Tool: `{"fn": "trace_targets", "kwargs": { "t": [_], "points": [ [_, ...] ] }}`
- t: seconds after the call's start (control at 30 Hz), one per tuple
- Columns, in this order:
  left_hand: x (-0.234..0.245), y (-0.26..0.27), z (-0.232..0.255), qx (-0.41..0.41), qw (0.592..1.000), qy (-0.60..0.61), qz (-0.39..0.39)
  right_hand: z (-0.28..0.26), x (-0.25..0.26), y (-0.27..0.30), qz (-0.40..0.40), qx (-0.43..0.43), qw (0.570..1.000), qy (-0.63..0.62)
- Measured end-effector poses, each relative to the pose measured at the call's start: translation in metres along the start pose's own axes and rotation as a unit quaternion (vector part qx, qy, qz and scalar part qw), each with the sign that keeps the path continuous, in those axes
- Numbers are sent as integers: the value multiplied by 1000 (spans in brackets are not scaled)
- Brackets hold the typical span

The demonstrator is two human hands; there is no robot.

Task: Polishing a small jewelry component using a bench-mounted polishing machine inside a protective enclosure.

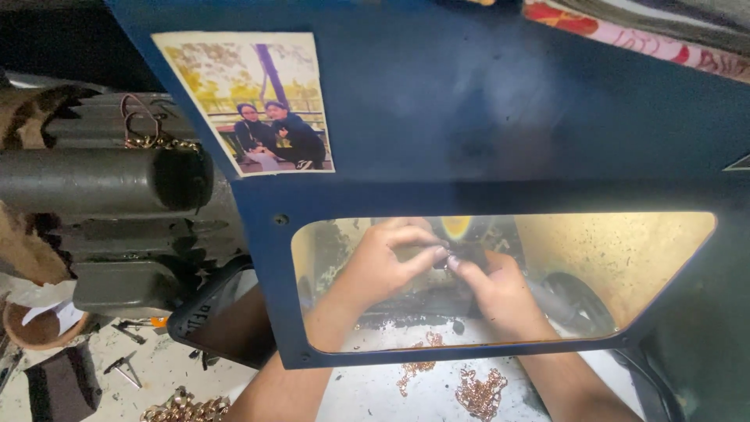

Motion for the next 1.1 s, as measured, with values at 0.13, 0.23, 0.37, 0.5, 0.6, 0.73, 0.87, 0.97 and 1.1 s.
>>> {"fn": "trace_targets", "kwargs": {
  "t": [0.13,0.23,0.37,0.5,0.6,0.73,0.87,0.97,1.1],
  "points": [
    [-1,1,-10,75,992,98,-8,29,-3,-10,-19,-24,995,-93],
    [-3,0,-11,101,987,125,3,4,-8,-3,-24,-19,988,-154],
    [0,2,-12,109,984,130,63,-21,-15,0,1,0,969,-249],
    [3,2,-10,93,985,109,99,1,-20,-11,3,25,958,-285],
    [3,4,-9,68,986,96,115,-1,-18,-10,-2,29,963,-267],
    [9,7,-7,71,987,83,116,-8,-24,-17,-23,42,970,-240],
    [5,9,-2,16,988,82,126,13,-21,-16,-27,69,945,-318],
    [7,12,-3,-1,987,72,143,18,-27,-18,-38,45,940,-336],
    [13,12,-9,32,989,48,135,-3,-32,-17,-71,41,957,-279]
  ]
}}
Point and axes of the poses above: each hand's wrist, its own y-axis away from the middle knuckle, its own x-axis out of the back of the hand, z = x × y, the point moved 6 cm from there along -y, towards the middle knuckle, and after that the axes turned 12 degrees about -z, right-handed, at the moved point
